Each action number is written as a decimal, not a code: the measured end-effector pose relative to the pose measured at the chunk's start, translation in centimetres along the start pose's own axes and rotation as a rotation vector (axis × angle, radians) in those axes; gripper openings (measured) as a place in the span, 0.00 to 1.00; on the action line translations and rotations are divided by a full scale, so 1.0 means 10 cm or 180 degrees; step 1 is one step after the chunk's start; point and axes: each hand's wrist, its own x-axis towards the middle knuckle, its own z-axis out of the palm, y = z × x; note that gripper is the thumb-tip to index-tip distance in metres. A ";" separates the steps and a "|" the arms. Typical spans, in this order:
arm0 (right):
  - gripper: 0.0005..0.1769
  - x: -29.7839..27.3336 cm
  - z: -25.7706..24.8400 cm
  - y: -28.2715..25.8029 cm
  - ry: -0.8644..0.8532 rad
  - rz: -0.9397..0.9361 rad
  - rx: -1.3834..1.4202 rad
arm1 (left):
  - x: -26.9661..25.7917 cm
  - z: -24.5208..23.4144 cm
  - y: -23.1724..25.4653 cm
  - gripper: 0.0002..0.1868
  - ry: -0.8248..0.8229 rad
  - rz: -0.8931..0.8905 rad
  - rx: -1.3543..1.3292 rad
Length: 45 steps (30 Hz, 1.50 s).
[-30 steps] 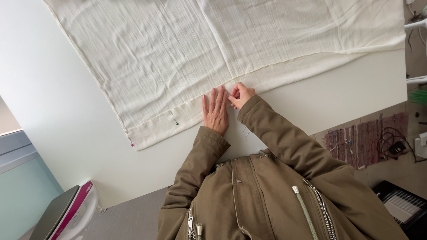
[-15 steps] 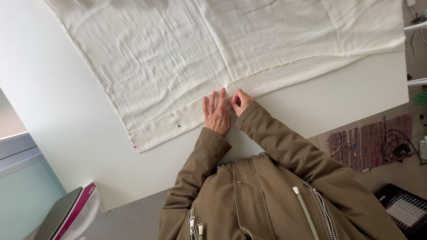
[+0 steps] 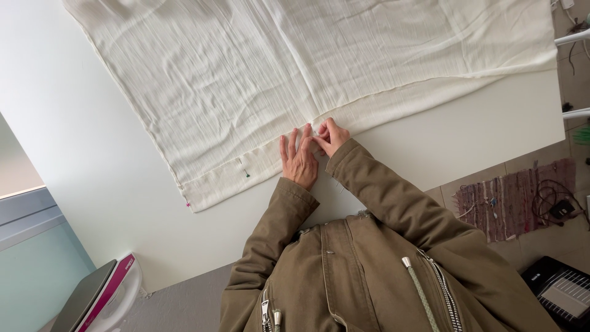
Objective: Pinning the hem of a piece of white fabric on a table in a workshop.
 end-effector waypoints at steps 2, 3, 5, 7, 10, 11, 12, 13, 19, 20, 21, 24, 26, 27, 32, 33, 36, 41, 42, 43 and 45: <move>0.15 -0.03 -0.06 0.02 -0.0094 -0.0005 0.0097 | -0.06 -0.01 -0.02 0.36 0.0001 -0.0012 -0.0002; 0.17 -0.01 -0.11 0.03 -0.0200 -0.0030 0.0185 | -0.06 0.00 -0.03 0.36 0.0026 -0.0032 0.0002; 0.16 -0.06 -0.26 -0.09 -0.0367 0.0142 0.0257 | -0.11 0.00 -0.07 0.37 0.0057 -0.0069 -0.0066; 0.15 -0.09 -0.47 -0.13 -0.0529 0.0331 0.0336 | -0.16 -0.08 -0.10 0.37 0.0070 -0.0107 -0.0138; 0.12 0.00 -1.03 -0.01 -0.0092 0.0411 -0.0168 | -0.26 -0.35 -0.23 0.42 -0.0164 -0.0404 0.0042; 0.15 0.04 -1.33 0.10 0.0454 -0.0411 -0.0779 | -0.35 -0.44 -0.32 0.44 -0.0219 -0.0801 0.0398; 0.19 0.07 -1.63 0.22 0.0979 -0.1240 -0.1397 | -0.43 -0.53 -0.42 0.48 -0.0274 -0.1194 0.0757; 0.19 0.05 -1.88 0.32 0.1011 -0.1216 -0.1425 | -0.54 -0.58 -0.58 0.48 -0.0289 -0.1161 0.0725; 0.32 -0.02 -2.74 1.14 0.1113 -0.0773 -0.2509 | -0.87 -0.83 -1.25 0.50 -0.0304 -0.2432 0.1463; 0.34 0.00 -2.77 1.29 0.0924 -0.0727 -0.2652 | -0.82 -0.91 -1.23 0.49 -0.0359 -0.2406 0.1400; 0.37 0.00 -2.73 1.46 0.0709 -0.0677 -0.2768 | -0.83 -1.03 -1.22 0.48 -0.0425 -0.2396 0.1365; 0.40 -0.12 -2.44 1.54 0.0678 -0.0990 -0.3113 | -0.85 -1.37 -1.49 0.48 -0.0539 -0.2563 0.1349; 0.43 -0.31 -2.11 1.39 0.0548 -0.1013 -0.3223 | -0.87 -1.73 -1.61 0.47 -0.0495 -0.2648 0.1364; 0.45 -0.47 -1.95 1.34 0.0413 -0.0996 -0.3332 | -0.90 -1.90 -1.66 0.46 -0.0488 -0.2718 0.1379; 0.46 -0.90 -1.45 0.74 0.0261 -0.0959 -0.3140 | -1.14 -2.37 -2.11 0.45 -0.0383 -0.2795 0.1369; 0.45 -0.93 -1.41 0.70 0.0195 -0.0991 -0.2867 | -1.16 -2.43 -2.18 0.45 -0.0293 -0.2721 0.1352; 0.32 -0.83 -1.86 1.20 0.1434 -0.1093 -0.2894 | -1.03 -2.35 -2.09 0.45 -0.0310 -0.2710 0.1534; 0.33 -0.90 -2.70 1.64 0.2017 -0.0716 -0.3377 | -0.97 -1.90 -1.87 0.45 -0.0421 -0.2414 0.1550; 0.33 -0.91 -2.86 1.71 0.2074 -0.0597 -0.3526 | -0.99 -1.82 -1.76 0.45 -0.0491 -0.2330 0.1512; 0.33 -0.90 -3.00 1.92 0.2049 -0.0617 -0.3519 | -1.01 -1.82 -1.73 0.45 -0.0487 -0.2360 0.1519; 0.20 -0.76 -3.32 2.33 0.2415 -0.0317 -0.3521 | -0.99 -1.79 -1.69 0.46 -0.0268 -0.2442 0.1070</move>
